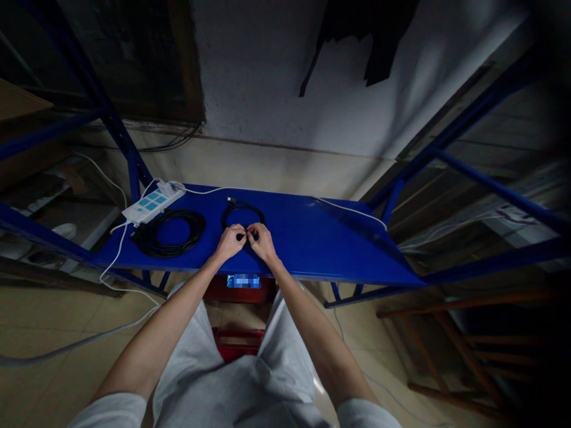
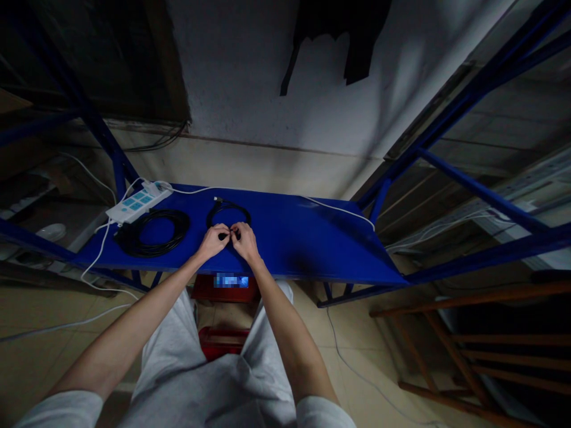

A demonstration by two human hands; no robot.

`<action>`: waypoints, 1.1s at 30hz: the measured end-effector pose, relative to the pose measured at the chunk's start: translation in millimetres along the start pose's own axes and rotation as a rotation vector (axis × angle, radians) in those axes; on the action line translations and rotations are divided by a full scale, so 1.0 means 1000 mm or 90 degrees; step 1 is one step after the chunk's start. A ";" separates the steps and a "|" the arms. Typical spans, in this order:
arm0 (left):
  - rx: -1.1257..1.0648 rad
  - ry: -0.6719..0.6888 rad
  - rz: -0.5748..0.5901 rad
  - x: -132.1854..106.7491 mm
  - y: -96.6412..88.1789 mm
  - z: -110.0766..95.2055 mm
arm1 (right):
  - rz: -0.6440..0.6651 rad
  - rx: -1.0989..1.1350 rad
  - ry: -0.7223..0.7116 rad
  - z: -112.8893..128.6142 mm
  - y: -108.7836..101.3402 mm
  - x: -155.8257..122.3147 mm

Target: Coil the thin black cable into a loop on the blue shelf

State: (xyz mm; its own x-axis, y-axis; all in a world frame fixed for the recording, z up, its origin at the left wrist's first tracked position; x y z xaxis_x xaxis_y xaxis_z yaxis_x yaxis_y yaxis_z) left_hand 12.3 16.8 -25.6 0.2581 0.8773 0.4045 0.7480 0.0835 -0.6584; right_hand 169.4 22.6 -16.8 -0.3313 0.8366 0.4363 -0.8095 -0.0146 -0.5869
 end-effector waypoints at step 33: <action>-0.004 0.012 -0.010 -0.001 0.001 -0.001 | 0.039 0.071 0.041 -0.018 0.004 0.007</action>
State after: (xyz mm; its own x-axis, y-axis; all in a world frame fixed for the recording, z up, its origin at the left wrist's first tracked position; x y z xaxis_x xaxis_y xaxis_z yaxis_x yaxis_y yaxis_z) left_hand 13.6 15.2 -25.8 0.2585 0.8667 0.4267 0.7559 0.0935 -0.6479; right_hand 173.0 38.0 -28.2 -0.3532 0.8659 0.3543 -0.8386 -0.1251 -0.5302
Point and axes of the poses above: each hand's wrist, its own x-axis towards the middle knuckle, its own y-axis out of the palm, z = x × y, the point moved 2 cm from there along x, towards the middle knuckle, and after that the axes turned 5 degrees about z, right-handed, at the moved point
